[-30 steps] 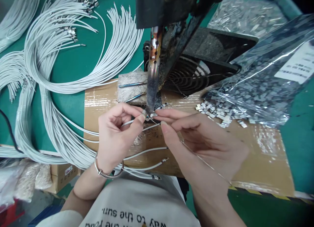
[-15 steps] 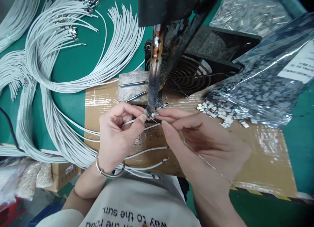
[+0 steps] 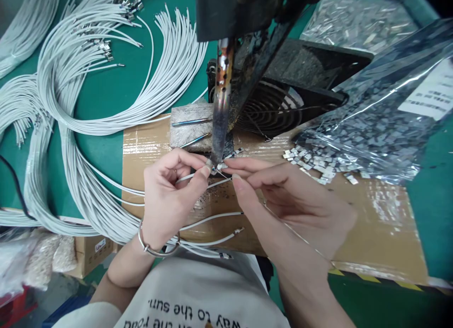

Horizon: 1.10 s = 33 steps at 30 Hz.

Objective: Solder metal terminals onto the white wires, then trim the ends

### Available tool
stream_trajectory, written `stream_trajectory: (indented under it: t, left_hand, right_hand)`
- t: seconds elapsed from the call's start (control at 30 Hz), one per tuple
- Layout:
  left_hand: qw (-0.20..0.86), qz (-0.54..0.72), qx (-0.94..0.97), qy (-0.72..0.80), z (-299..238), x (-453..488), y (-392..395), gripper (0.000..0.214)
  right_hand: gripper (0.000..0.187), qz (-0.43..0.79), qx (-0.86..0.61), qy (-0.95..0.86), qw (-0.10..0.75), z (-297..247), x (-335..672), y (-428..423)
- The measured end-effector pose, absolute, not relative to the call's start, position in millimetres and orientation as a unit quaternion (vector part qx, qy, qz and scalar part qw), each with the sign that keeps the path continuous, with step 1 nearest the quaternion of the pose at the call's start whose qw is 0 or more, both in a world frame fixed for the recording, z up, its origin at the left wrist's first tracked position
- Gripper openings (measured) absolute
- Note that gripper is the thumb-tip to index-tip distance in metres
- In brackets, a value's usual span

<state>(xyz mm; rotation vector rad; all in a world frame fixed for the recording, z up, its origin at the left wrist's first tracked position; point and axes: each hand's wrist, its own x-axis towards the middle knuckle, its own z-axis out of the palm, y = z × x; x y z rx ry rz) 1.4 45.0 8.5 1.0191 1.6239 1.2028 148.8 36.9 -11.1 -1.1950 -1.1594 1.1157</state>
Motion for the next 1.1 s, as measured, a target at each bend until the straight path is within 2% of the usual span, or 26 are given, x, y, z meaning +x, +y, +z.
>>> stream_trajectory:
  t: [1.1]
  left_hand:
    - [0.411, 0.488, 0.422, 0.644, 9.9, 0.6, 42.4, 0.015]
  right_hand:
    - [0.019, 0.462, -0.516, -0.467, 0.549, -7.4, 143.4, 36.6]
